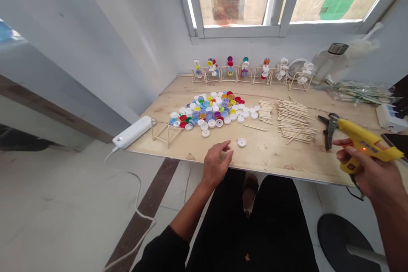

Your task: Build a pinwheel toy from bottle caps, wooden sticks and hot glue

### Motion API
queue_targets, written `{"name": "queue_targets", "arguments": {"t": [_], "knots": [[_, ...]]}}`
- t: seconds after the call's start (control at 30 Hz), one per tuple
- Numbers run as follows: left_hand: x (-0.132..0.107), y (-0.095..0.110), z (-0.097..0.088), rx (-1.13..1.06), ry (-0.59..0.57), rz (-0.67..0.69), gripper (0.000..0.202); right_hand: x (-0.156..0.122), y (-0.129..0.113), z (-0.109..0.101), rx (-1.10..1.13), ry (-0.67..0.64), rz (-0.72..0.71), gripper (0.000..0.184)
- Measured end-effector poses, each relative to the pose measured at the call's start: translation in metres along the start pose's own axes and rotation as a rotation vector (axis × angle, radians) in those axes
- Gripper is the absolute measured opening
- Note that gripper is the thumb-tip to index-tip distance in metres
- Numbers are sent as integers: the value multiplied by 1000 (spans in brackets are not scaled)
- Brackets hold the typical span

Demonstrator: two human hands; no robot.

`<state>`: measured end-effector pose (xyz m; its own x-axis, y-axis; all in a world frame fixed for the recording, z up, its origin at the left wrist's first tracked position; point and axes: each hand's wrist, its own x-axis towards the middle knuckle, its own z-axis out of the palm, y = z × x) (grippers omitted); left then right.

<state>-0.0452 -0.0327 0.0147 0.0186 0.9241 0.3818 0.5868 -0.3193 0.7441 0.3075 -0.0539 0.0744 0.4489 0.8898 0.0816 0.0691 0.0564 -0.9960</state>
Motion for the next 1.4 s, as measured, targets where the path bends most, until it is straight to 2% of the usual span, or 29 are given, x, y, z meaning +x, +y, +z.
{"name": "queue_targets", "arguments": {"t": [0.13,0.23,0.33,0.63,0.97,1.17,1.4], "knots": [[27,-3,21,200,-164,55,36,-27,8,42,-1,-283,125,31],[37,-4,33,318,-181,54,36,-37,22,66,-158,-452,177,37],[41,-4,40,361,-180,59,34,-39,32,81,-257,-529,217,43],[39,-7,41,315,-152,95,23,-39,34,91,-173,-465,240,46],[37,-6,31,32,-90,42,16,-45,37,91,-260,-442,219,46],[39,-4,30,56,-140,34,16,-44,40,89,-311,-463,201,46],[38,-7,32,98,-139,34,16,-45,39,89,-332,-497,134,49]]}}
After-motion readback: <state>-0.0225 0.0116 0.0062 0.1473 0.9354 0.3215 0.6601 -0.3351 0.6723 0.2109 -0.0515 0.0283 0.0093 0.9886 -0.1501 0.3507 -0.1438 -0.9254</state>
